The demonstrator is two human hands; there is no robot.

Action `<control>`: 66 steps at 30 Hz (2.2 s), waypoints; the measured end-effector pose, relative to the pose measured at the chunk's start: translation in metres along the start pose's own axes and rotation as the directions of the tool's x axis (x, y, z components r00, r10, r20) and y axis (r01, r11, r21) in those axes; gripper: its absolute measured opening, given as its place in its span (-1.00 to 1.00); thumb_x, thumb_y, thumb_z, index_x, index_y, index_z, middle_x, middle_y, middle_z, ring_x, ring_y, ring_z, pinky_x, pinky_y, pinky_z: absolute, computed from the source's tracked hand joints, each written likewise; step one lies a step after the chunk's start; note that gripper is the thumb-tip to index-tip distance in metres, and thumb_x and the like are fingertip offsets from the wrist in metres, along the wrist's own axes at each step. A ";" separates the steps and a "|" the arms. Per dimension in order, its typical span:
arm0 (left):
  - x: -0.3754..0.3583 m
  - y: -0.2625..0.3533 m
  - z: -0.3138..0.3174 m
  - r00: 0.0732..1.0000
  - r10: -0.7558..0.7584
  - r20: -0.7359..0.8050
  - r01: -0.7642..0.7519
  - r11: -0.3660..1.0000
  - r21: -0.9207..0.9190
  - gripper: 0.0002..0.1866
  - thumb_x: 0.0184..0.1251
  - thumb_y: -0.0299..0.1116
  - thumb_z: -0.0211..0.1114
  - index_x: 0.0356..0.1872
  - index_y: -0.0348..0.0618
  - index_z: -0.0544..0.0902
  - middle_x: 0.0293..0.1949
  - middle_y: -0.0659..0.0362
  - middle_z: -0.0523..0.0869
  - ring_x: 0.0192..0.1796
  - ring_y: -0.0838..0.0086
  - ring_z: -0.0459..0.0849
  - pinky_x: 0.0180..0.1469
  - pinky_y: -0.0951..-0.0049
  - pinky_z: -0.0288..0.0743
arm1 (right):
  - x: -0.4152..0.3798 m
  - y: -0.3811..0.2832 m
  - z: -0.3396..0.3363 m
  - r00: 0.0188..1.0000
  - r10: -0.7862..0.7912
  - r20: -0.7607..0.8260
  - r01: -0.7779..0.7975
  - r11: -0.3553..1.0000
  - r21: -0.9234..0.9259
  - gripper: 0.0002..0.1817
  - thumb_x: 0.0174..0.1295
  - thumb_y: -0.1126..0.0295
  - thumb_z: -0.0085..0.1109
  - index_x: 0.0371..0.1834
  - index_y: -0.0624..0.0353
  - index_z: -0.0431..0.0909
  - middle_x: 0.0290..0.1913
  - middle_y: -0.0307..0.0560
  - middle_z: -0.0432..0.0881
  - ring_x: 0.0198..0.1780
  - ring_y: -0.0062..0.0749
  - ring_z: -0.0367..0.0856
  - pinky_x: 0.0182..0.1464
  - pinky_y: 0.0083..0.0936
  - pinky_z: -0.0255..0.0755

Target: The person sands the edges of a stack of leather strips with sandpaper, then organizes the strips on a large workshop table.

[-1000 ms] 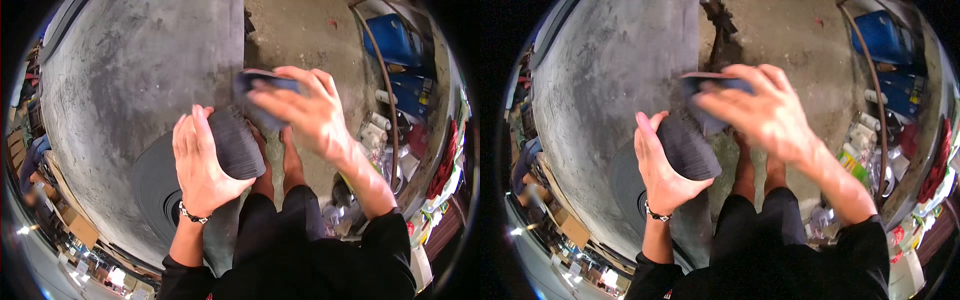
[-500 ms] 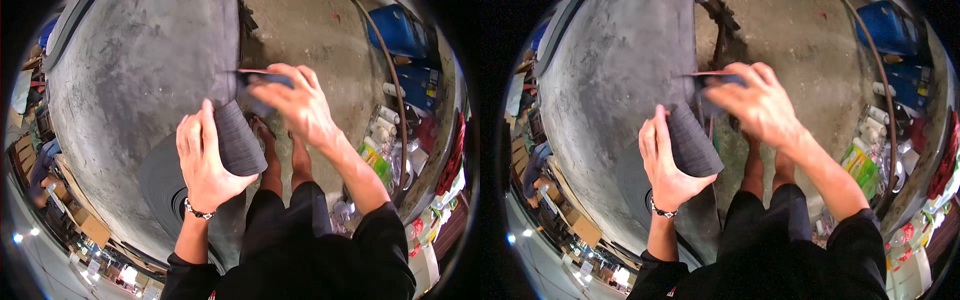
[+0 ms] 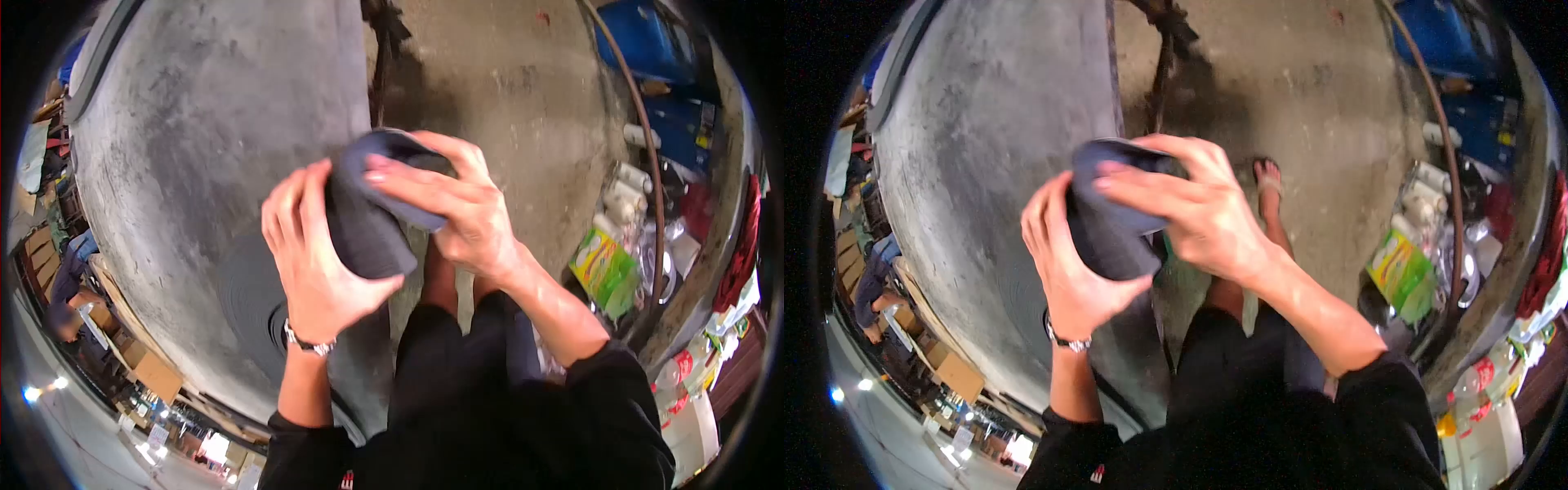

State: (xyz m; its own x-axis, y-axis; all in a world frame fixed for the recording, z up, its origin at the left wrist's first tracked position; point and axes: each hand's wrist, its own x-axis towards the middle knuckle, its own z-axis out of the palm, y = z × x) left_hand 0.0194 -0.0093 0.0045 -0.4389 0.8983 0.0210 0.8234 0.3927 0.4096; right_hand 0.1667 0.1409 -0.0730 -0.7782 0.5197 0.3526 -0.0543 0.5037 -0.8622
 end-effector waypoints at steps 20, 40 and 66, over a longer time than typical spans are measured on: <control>-0.087 -0.063 -0.207 0.886 -0.207 -0.415 -0.285 0.463 -0.839 0.59 -0.43 0.11 0.94 0.72 -0.56 0.32 0.55 -0.04 0.50 0.60 0.18 0.53 0.69 0.25 0.26 | -0.320 0.022 -0.241 0.401 0.880 -0.254 -0.814 0.215 -0.540 -0.62 0.42 0.26 0.47 0.14 0.32 0.84 -0.03 0.40 0.88 0.07 0.36 0.87 0.20 0.13 0.66; -0.115 -0.091 -0.238 0.893 -0.128 -0.432 -0.383 0.286 -0.878 0.57 -0.39 0.03 0.94 0.74 -0.53 0.27 0.62 -0.06 0.47 0.65 0.20 0.47 0.70 0.26 0.25 | -0.199 -0.036 -0.179 0.490 0.867 -0.087 -0.668 0.310 -0.677 -0.62 0.52 0.18 0.40 0.24 0.14 0.85 0.00 0.30 0.90 0.17 0.25 0.87 0.23 0.06 0.66; 0.065 -0.039 -0.012 0.890 -0.424 -0.167 0.433 0.901 0.020 0.49 -0.14 0.36 0.77 0.74 -0.38 0.24 0.61 -0.13 0.40 0.71 -0.07 0.30 0.85 -0.23 -0.03 | 0.131 0.124 -0.138 0.926 0.345 -0.151 -0.367 0.742 -0.561 -0.56 0.63 0.11 0.37 0.20 0.35 0.79 0.14 0.39 0.80 0.15 0.31 0.79 0.26 -0.04 0.63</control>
State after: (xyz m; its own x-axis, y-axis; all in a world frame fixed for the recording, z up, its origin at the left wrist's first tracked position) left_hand -0.0457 0.0314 0.0010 -0.7995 0.6007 -0.0030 0.5596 0.7466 0.3597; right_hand 0.1442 0.3664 -0.0837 -0.6454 0.7592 0.0841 0.5969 0.5700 -0.5647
